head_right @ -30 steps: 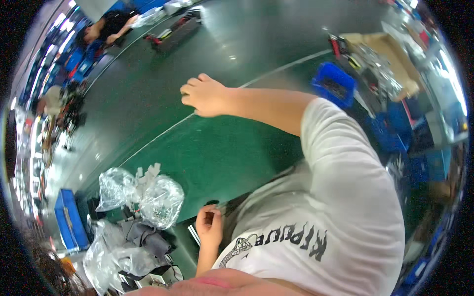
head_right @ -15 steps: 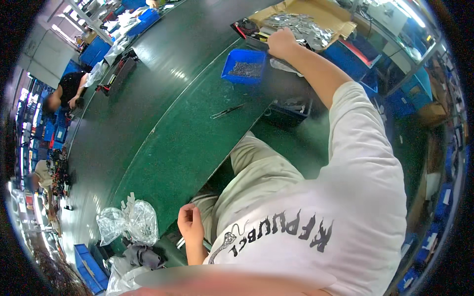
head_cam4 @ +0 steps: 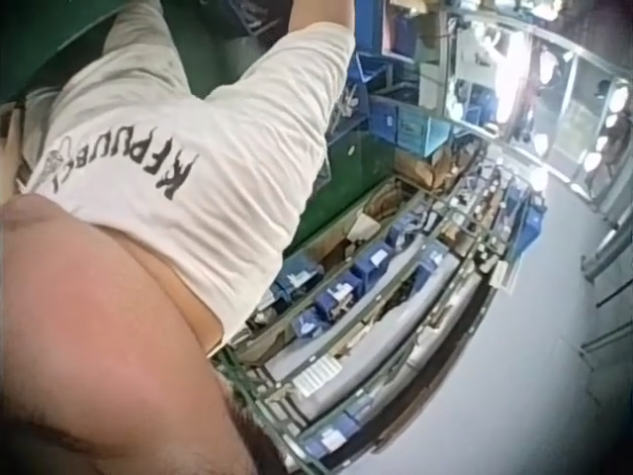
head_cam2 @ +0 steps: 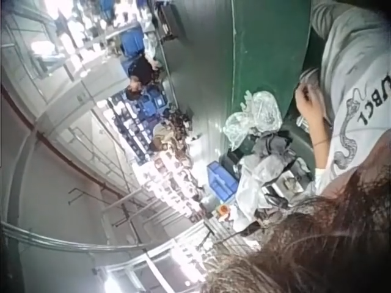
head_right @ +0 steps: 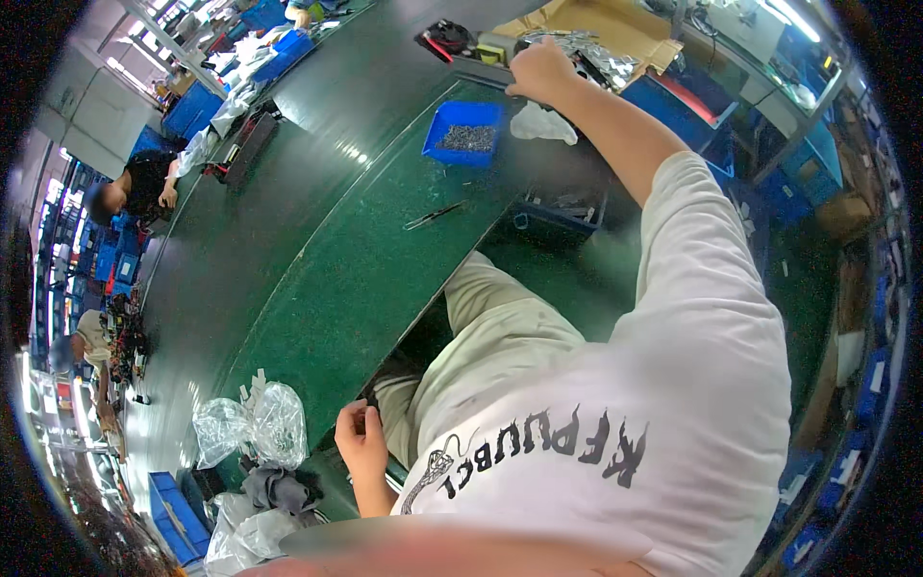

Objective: Assembling an electronic device by installing components and circuit boards into a plastic housing.

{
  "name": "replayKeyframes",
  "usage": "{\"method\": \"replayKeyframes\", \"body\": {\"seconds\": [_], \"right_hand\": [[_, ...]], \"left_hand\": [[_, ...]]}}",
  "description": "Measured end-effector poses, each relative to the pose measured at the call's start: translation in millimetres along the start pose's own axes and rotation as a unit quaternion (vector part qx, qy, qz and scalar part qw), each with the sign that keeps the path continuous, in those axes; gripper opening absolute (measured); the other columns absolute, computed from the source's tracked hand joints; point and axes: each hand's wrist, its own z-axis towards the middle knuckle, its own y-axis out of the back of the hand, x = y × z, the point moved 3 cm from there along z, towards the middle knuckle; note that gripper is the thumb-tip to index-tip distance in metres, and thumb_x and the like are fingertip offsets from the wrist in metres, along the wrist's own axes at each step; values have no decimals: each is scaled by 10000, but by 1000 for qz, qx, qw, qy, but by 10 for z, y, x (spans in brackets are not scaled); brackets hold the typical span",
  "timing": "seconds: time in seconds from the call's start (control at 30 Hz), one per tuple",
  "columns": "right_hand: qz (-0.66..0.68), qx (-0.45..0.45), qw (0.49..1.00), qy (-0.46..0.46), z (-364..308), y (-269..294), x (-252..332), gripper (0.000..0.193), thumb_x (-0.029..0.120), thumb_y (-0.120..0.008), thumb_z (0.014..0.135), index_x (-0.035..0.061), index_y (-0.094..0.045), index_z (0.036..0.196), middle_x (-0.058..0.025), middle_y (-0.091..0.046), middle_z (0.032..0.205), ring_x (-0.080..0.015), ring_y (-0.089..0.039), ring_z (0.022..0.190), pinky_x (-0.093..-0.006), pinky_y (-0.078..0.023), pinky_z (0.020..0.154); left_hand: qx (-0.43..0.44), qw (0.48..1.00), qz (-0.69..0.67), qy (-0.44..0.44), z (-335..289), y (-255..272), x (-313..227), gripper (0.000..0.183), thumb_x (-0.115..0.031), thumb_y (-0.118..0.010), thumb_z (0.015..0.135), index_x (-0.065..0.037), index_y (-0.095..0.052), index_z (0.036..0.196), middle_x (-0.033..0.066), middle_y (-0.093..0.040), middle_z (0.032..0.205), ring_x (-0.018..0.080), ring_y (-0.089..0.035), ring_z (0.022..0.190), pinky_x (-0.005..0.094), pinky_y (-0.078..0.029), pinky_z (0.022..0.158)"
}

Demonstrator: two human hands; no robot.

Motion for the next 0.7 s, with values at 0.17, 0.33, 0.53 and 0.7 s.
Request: {"method": "replayKeyframes", "body": {"seconds": [0.17,0.33,0.53,0.7], "right_hand": [[-11,-113,989,99,-188,882,355,456,548,-692,819,100,-739,746,-30,-665,743,-227,-630,886,-391,-451,807],[41,-181,908,374,-620,1366,1591,323,477,-742,729,175,-663,644,24,-582,696,-198,-546,795,-387,-382,710],[247,-247,766,539,-1143,1230,2739,249,389,-704,649,203,-549,589,58,-495,697,-175,-501,800,-355,-364,709],[274,-177,724,608,-1197,1124,3245,182,329,-656,675,201,-556,592,61,-495,696,-180,-498,820,-345,-369,736]], "left_hand": [[-17,973,-232,-3,238,83,-8,280,-300,-543,1027,-29,-609,1004,78,-650,959,172,-611,875,286,-440,717],[-24,838,-541,66,657,-1,-94,742,-654,-446,972,-78,-444,1440,150,-563,1378,310,-525,1272,438,-414,1024],[106,605,-788,-28,586,-87,-71,885,-729,-507,880,-131,-374,1520,100,-481,1484,306,-496,1328,538,-372,1127],[-91,825,-547,109,350,14,272,883,-544,-574,916,-102,-226,1595,91,-473,1453,282,-502,1317,422,-347,1150]]}}
